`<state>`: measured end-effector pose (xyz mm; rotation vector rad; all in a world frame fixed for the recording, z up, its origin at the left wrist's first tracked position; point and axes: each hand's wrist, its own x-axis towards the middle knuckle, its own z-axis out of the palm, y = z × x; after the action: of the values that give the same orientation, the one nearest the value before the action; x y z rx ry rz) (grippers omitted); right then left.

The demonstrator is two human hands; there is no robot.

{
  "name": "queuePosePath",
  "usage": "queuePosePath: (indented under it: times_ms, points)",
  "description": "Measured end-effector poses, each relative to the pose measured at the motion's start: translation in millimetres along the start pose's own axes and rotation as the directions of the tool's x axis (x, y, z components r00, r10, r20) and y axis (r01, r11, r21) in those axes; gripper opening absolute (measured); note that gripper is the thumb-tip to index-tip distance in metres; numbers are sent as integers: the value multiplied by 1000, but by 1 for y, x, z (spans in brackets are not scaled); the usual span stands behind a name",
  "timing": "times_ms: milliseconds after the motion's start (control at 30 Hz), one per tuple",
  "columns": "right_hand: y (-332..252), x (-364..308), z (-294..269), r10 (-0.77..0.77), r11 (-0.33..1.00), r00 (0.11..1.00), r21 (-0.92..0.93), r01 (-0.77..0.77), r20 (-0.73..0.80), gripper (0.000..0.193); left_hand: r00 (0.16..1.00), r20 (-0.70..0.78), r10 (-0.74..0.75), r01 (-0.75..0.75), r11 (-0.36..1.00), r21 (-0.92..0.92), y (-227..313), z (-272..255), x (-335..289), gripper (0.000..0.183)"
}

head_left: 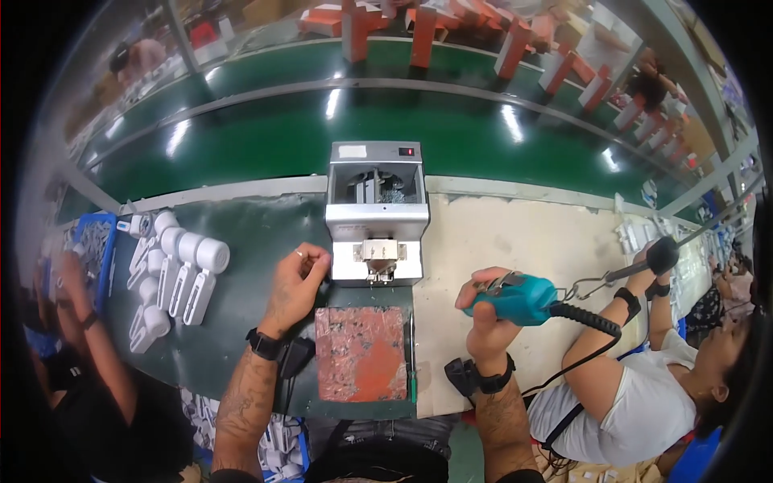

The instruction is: The person picks up a handheld fan component, aligns it with a second piece, and uses a power screwdriver to fasten a screw into the assembly. They then set the fan aside and pick up another unit to repeat the process.

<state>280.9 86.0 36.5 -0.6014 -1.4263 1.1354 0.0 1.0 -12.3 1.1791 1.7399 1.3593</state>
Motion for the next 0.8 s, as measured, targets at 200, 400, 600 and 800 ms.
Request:
queuePosePath:
  times_ms: [200,400,600,800]
  points:
    - [2,-4,0,29,1000,999,-14,-28,35,65,1000,4,-25,25,1000,-11,4,1,-2,13]
    - [7,-4,-1,-6,998,993,66,-2,118,58,999,-7,-36,36,999,-18,11,1,-2,13]
    - [5,-4,-1,-8,998,994,61,1,109,57,999,-9,-34,34,999,2,13,2,-1,14]
    - [4,-4,1,-1,998,992,70,-8,125,55,1000,-10,-16,16,1000,22,13,2,-2,15]
